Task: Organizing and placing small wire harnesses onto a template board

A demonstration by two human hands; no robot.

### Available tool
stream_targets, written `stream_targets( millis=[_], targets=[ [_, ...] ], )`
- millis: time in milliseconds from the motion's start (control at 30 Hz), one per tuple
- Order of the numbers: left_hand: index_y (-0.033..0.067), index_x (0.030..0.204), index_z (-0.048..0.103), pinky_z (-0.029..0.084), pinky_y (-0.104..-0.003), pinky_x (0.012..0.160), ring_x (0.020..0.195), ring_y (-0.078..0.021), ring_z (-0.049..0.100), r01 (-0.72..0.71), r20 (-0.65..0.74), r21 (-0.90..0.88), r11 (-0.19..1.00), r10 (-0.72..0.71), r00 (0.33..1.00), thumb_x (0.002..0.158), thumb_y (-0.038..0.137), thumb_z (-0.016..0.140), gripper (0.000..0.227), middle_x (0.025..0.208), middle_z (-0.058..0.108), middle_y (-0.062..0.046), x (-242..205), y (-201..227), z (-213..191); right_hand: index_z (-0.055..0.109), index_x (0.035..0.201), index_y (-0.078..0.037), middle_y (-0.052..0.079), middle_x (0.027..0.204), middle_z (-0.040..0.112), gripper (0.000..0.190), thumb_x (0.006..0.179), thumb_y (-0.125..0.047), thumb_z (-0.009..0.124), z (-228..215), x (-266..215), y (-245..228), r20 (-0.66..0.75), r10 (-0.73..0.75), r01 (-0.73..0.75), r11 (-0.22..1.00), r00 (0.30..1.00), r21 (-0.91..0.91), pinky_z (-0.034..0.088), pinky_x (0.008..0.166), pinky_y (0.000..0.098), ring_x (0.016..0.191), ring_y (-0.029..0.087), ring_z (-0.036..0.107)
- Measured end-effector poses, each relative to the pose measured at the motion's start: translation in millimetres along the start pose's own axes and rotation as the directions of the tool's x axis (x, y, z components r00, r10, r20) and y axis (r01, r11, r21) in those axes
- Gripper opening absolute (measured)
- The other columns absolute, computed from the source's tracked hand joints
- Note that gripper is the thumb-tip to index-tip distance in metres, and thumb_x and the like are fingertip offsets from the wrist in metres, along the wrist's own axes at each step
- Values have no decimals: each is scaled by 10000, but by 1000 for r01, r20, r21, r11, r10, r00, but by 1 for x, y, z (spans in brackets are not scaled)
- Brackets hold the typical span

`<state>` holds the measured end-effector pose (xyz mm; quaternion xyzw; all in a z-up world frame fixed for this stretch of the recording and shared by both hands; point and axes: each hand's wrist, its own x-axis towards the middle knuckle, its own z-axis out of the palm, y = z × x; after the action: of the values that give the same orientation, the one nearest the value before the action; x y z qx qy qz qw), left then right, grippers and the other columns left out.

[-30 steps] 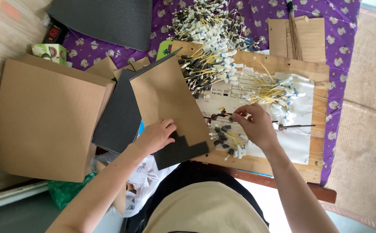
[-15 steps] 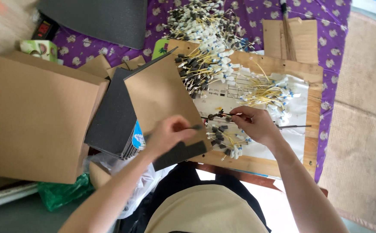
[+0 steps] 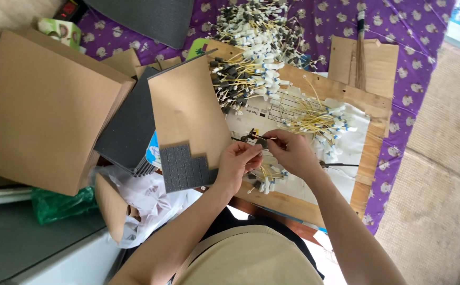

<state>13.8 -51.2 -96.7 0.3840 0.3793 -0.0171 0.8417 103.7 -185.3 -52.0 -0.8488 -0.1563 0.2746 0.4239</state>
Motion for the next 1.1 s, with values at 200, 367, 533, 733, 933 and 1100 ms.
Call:
stream_targets(
  millis=[200, 367, 533, 733, 933, 1100],
  targets=[
    [34, 849, 607, 626, -267, 598, 639, -192, 726, -44, -88, -25, 999, 42, 995, 738, 201, 885, 343, 756, 709, -142, 6, -10, 4, 742, 1066, -162, 89, 741, 740, 208, 883, -188, 647, -1, 3, 5, 7, -34, 34, 999, 999, -37, 532, 707, 331, 701, 217, 708],
    [-11, 921, 595, 615, -278, 575, 603, -191, 711, -41, -115, 83, 996, 51, 992, 769, 274, 864, 420, 738, 692, -167, -3, 2, 13, 733, 1059, -132, 100, 715, 722, 229, 851, -162, 641, -7, -6, -5, 18, -65, 66, 997, 998, -44, 522, 704, 370, 681, 257, 686],
    [-43, 1048, 601, 629, -303, 490, 550, -201, 711, 35, 16, 333, 942, -43, 999, 819, 461, 808, 591, 714, 701, -181, -12, 24, 5, 718, 1009, -200, 24, 663, 708, 196, 817, -233, 688, -1, 7, 20, -39, -112, 104, 983, 993, -154, 517, 688, 376, 653, 224, 677],
    [-61, 1265, 565, 621, -332, 644, 770, -282, 716, 93, 342, 374, 923, -231, 911, 962, 536, 481, 674, 969, 692, -268, -43, 82, 6, 716, 858, -145, 20, 568, 630, 52, 837, -189, 698, -14, -5, -11, -136, -185, 183, 983, 973, -28, 477, 607, 291, 557, 159, 581],
    [-43, 1383, 424, 634, -341, 609, 805, -280, 724, 99, 391, 256, 962, -197, 899, 925, 633, 407, 816, 1044, 683, -271, -48, 97, 13, 721, 798, -100, 35, 532, 606, 71, 807, -170, 730, -28, -26, -34, -42, -287, 288, 958, 957, 14, 455, 558, 288, 518, 150, 563],
    [64, 1119, 702, 622, -300, 616, 703, -222, 739, -66, 385, 341, 938, -76, 920, 826, 104, 730, 297, 858, 747, -177, -54, 91, 15, 717, 810, -58, 74, 525, 581, 77, 838, -130, 714, -26, -31, -34, -85, -281, 287, 956, 956, 57, 420, 521, 298, 495, 154, 504]
  ],
)
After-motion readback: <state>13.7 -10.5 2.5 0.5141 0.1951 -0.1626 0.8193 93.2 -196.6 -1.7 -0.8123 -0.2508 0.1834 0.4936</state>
